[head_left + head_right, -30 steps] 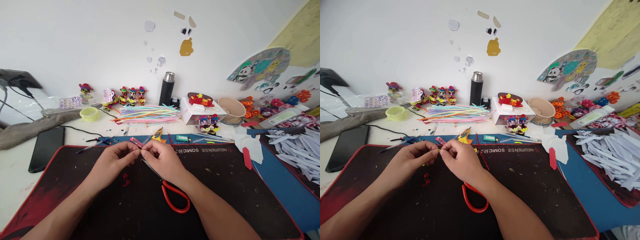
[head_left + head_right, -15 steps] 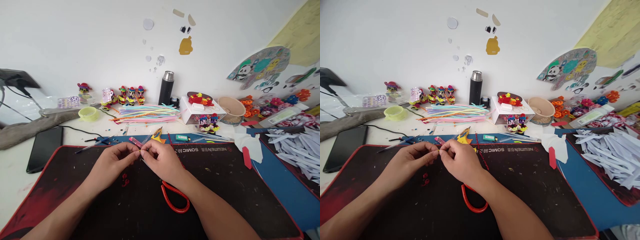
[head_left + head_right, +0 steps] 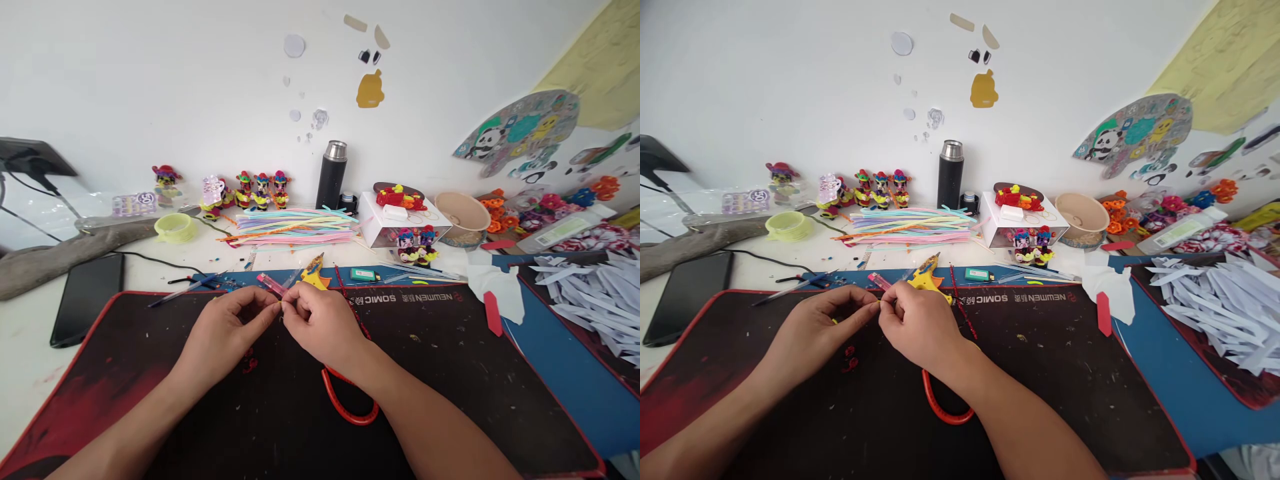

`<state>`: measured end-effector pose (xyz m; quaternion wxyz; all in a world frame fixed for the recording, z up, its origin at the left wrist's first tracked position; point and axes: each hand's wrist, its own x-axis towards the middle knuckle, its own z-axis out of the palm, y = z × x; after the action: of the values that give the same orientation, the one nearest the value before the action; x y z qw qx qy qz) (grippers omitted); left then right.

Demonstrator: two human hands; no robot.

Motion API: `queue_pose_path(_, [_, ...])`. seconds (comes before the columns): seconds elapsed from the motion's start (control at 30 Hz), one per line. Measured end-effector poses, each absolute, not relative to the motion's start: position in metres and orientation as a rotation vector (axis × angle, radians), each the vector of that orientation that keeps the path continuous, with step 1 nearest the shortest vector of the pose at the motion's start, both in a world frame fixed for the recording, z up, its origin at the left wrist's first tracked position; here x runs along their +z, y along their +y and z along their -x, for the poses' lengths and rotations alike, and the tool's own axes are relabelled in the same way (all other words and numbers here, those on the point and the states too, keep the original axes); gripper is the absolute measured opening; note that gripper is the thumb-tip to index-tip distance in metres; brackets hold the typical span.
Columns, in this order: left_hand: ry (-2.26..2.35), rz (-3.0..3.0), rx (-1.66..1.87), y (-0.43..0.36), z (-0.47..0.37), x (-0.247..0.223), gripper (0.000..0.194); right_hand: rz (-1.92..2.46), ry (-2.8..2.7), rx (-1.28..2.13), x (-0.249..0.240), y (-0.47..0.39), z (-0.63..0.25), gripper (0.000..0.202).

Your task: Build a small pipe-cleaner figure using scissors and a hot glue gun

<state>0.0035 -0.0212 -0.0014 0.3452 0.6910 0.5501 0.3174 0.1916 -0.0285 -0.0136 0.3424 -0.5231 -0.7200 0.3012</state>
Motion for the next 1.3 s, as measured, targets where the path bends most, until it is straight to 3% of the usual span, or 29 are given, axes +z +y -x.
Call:
queue_pose_path(0.33, [1.447, -1.785, 0.828, -0.025, -0.007, -0.005, 0.027, 1.371, -1.877, 0.769, -0.019, -0.028, -0.19, 0.006])
queue_pose_path(0.6, [1.272, -1.448, 0.838, -0.017, 0.0, -0.007, 0.04, 1.295, -1.7, 1.027, -0.011, -0.026, -0.194, 0.012])
queue_pose_path(0.83, [1.231, -1.403, 0.847, -0.017, 0.002, -0.009, 0.039, 1.282, -1.632, 1.118, -0.011, -0.025, -0.195, 0.015])
queue_pose_path(1.3, [1.375, -1.647, 0.844, -0.021, -0.003, -0.001, 0.032, 1.328, -1.791, 0.883, -0.014, -0.028, -0.191, 0.011])
